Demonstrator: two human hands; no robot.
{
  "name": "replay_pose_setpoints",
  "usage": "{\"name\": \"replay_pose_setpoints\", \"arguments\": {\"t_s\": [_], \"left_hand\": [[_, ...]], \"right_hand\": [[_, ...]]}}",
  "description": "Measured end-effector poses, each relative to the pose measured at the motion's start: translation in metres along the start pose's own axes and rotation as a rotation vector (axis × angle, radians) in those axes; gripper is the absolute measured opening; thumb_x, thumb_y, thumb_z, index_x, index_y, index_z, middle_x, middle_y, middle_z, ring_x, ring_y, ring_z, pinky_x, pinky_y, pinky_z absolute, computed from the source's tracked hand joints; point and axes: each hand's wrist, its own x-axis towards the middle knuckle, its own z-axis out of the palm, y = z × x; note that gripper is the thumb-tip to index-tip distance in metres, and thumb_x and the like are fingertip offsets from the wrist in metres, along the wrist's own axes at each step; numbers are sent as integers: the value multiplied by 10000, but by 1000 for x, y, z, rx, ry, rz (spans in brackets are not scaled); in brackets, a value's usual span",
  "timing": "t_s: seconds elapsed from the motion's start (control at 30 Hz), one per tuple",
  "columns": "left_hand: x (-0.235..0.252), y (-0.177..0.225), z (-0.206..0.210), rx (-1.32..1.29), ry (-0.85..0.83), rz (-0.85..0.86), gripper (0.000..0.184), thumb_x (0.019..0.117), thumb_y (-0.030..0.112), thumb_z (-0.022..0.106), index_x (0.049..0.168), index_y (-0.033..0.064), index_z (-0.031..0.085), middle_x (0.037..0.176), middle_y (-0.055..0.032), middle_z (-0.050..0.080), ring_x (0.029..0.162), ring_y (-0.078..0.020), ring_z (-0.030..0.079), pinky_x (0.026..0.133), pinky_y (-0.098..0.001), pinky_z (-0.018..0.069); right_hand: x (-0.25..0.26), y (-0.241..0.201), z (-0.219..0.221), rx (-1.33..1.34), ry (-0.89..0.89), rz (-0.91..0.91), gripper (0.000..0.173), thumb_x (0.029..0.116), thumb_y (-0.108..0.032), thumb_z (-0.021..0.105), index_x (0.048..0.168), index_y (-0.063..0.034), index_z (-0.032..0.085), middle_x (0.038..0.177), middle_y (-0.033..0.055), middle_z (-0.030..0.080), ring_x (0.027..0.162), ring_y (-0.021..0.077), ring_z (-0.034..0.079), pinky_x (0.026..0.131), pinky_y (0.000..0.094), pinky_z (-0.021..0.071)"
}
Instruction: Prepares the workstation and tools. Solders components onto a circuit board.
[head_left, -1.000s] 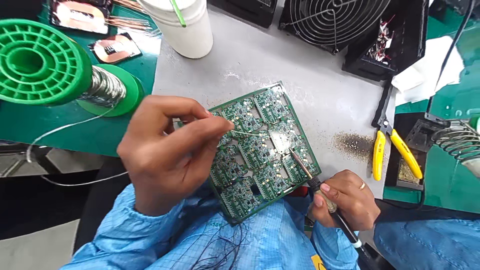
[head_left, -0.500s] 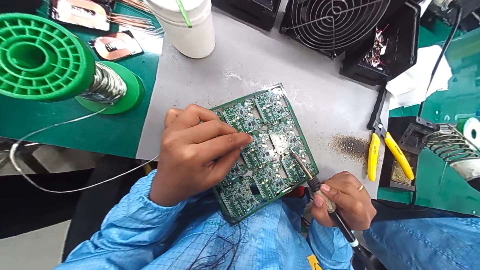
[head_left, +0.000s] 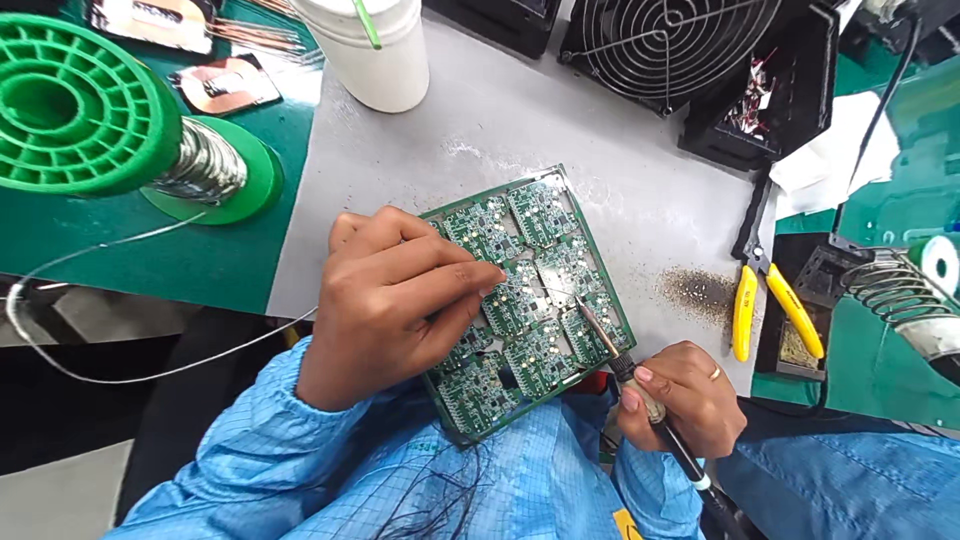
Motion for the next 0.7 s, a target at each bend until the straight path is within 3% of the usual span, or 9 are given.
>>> {"name": "replay_pose_setpoints", "arguments": {"t_s": [0.47, 0.7], "left_hand": [[0, -1, 2, -24, 0, 30, 204, 980, 170, 623, 927, 136, 817, 841, -31, 725, 897, -172, 586, 831, -395, 335], [1, -1, 1, -17, -42, 48, 201, 986, 168, 627, 942, 131, 820, 825, -31, 721, 878, -176, 581, 822, -399, 331]], "right_hand": [[-2, 1, -8, 48, 8, 41, 193, 1006, -322, 580, 1032, -132, 608, 831, -16, 585, 741, 69, 563, 689, 193, 449], [-1, 0, -4, 15, -10, 23, 185, 997, -293, 580, 990, -111, 609, 785, 2, 578, 702, 94, 555, 659, 209, 446]]}}
